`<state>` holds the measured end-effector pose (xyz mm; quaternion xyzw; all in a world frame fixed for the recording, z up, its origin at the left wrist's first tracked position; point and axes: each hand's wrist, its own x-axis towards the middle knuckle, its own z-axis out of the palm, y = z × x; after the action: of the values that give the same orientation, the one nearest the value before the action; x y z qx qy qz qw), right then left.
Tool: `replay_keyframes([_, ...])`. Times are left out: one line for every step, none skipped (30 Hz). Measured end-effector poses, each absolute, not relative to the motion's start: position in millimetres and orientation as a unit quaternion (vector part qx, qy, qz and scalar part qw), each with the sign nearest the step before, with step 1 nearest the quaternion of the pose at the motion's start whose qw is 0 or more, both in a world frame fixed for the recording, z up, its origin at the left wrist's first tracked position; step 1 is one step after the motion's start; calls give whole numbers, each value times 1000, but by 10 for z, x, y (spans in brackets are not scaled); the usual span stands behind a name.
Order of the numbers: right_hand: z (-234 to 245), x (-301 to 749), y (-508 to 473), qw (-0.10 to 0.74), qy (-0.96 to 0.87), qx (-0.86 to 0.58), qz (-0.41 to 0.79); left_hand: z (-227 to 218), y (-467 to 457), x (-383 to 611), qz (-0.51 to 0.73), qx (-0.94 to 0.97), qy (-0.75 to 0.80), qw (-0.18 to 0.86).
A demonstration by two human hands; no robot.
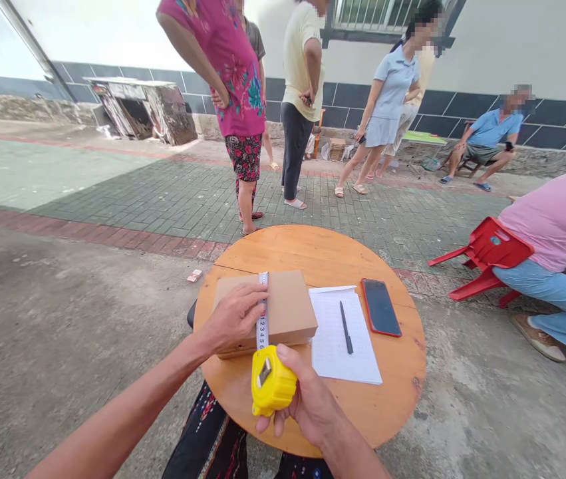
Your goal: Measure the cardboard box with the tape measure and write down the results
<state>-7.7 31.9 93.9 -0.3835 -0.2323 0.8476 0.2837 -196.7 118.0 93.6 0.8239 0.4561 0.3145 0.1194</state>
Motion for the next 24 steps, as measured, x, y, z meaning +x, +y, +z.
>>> replay_keyframes([923,-89,324,285,-226,-377,852,936,1179,-1965,312,828,453,112])
replay_keyframes([905,-100,330,286,-217,-372,856,935,1180,-1962,308,831,451,104])
replay_keyframes([888,-110,336,286,-207,-367,861,933,1181,-1958,303,834,452,94])
replay_keyframes([873,-118,343,285,-197,-362,865,931,1183,-1954,298,836,453,85])
replay_keyframes([860,-122,347,283,-190,-358,869,929,1184,-1951,293,838,454,79])
replay_keyframes([850,-121,349,282,-186,-356,871,927,1185,-1948,288,840,453,74])
replay_keyframes([845,-116,348,281,-184,-358,871,927,1185,-1946,284,842,452,72])
replay_keyframes([844,-106,342,283,-186,-362,868,927,1184,-1944,280,845,450,72])
replay_keyframes([848,-93,333,287,-192,-368,863,929,1183,-1942,279,847,447,73])
replay_keyframes([856,-78,320,292,-202,-374,857,931,1182,-1942,278,848,445,75])
replay_keyframes([867,-63,304,296,-216,-381,849,932,1182,-1941,278,849,443,77])
replay_keyframes([882,-49,288,299,-230,-389,840,934,1182,-1941,277,850,440,80])
replay_keyframes([898,-40,273,301,-245,-397,832,934,1183,-1941,276,852,437,81])
replay_keyframes([917,-34,258,303,-257,-405,824,933,1186,-1941,275,854,434,80])
replay_keyframes([937,-33,246,302,-268,-412,817,932,1188,-1940,274,855,432,79])
replay_keyframes([959,-35,234,301,-278,-418,811,931,1191,-1940,273,856,431,78])
replay_keyframes([981,-40,223,299,-289,-422,805,930,1193,-1938,273,856,431,77])
replay_keyframes([1005,-46,209,298,-302,-425,799,931,1195,-1936,274,856,432,77])
replay_keyframes([1029,-54,192,296,-319,-428,792,932,1196,-1933,274,855,433,79])
replay_keyframes([1052,-61,167,293,-339,-432,783,934,1197,-1930,274,854,434,81])
replay_keyframes([1072,-67,135,287,-361,-439,771,935,1197,-1926,275,854,435,84])
replay_keyframes([1087,-73,93,278,-383,-450,758,934,1198,-1924,276,852,435,88])
replay_keyframes([1096,-80,44,265,-403,-463,743,931,1199,-1923,278,851,436,94])
replay_keyframes([1099,-85,-12,251,-419,-477,730,924,1203,-1925,282,848,436,101])
